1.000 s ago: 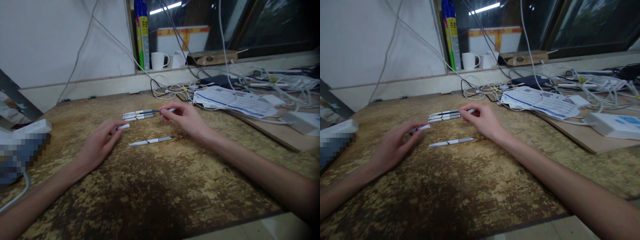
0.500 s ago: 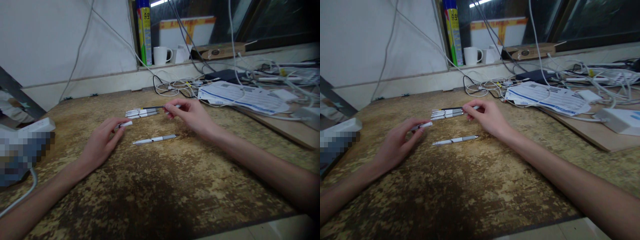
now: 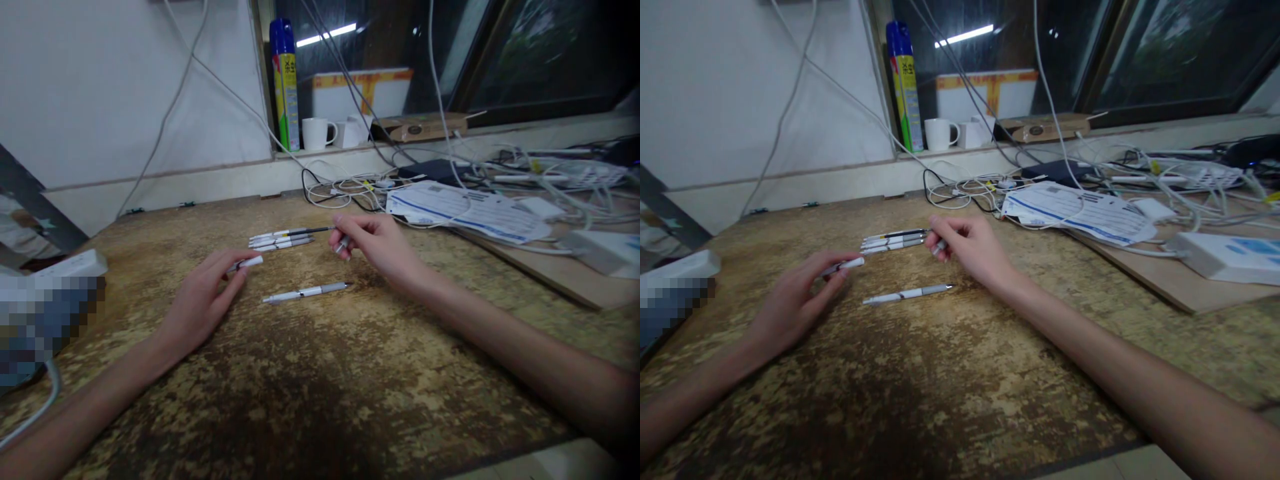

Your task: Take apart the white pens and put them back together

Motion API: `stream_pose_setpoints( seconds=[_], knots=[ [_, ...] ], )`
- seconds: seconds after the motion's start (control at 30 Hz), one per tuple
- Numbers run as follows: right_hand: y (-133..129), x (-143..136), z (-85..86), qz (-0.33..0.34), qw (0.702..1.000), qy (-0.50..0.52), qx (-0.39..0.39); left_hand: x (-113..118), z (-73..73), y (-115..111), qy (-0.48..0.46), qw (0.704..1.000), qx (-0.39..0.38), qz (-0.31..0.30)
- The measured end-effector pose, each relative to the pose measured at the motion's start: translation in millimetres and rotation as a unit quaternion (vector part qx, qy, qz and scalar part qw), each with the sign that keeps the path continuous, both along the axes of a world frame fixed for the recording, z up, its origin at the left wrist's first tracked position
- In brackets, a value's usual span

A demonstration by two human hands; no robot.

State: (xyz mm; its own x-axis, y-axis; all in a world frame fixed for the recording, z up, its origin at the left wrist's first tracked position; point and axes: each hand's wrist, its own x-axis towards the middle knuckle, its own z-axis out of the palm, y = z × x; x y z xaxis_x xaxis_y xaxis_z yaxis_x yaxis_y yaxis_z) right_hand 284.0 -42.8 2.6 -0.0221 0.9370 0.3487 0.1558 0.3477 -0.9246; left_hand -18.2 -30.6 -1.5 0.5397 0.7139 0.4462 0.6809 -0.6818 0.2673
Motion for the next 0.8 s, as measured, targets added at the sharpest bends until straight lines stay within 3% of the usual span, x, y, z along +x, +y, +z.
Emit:
stream_pose_setpoints(
  seconds=[0.23, 0.8],
  knots=[
    [2.7, 2.2, -5.1, 0.023, 0.998, -0.042, 0.029, 1.2, 0.7, -1.0, -0.014, 1.0, -0.004, 0.002],
    [3.1, 1.8, -5.5, -0.023, 0.996, -0.071, 0.046, -2.8, -2.6, 2.8, -0.026, 0.999, -0.021, 0.0]
  ],
)
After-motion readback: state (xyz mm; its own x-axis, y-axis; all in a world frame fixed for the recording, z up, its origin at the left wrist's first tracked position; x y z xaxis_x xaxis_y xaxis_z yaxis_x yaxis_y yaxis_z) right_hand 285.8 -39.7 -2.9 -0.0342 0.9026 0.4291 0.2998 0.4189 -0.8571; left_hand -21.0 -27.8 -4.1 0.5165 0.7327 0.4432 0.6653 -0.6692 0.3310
